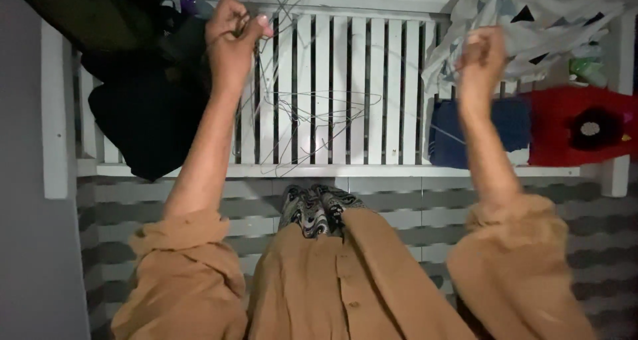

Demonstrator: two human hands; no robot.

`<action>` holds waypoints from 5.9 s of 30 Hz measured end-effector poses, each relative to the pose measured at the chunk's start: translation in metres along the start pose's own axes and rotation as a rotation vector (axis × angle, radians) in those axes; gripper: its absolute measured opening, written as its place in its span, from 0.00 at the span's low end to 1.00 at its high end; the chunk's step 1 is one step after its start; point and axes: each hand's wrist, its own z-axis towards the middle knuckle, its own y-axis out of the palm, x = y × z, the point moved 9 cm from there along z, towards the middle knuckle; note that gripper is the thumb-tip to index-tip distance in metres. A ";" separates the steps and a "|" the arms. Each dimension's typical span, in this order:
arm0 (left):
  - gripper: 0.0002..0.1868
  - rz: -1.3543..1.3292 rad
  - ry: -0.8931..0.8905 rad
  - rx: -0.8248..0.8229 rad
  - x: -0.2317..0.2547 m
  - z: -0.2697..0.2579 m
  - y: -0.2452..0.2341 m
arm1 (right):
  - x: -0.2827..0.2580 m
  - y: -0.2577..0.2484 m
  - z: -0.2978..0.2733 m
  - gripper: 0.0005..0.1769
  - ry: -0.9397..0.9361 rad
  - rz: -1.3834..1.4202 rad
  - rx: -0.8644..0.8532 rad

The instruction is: The person untangles wire hangers and places them into a red bag before folding a black shirt, brown shorts, and gray pants on a slatted bench. They then place the folded clothes, a small bottle, and a white cloth into the red bag before moving a green backpack.

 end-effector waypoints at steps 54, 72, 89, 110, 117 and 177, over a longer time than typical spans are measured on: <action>0.08 -0.017 -0.517 -0.035 -0.101 -0.036 -0.045 | -0.073 0.099 -0.015 0.15 0.052 0.101 -0.576; 0.10 0.369 -0.297 -0.231 -0.044 -0.032 -0.009 | -0.061 0.051 0.030 0.16 0.041 -0.173 -0.364; 0.09 -0.120 -0.421 -0.316 -0.017 -0.032 0.103 | -0.098 0.221 -0.059 0.36 -0.151 0.250 -0.528; 0.34 0.044 -0.499 -0.430 -0.077 -0.076 0.113 | -0.034 0.233 -0.053 0.24 0.244 0.136 -0.454; 0.51 -0.093 -0.594 -0.228 -0.114 -0.111 0.091 | -0.033 0.259 -0.079 0.28 0.356 0.253 -0.749; 0.26 0.194 -0.412 0.131 -0.083 -0.163 -0.013 | 0.034 0.179 -0.066 0.08 -0.391 -0.642 -0.397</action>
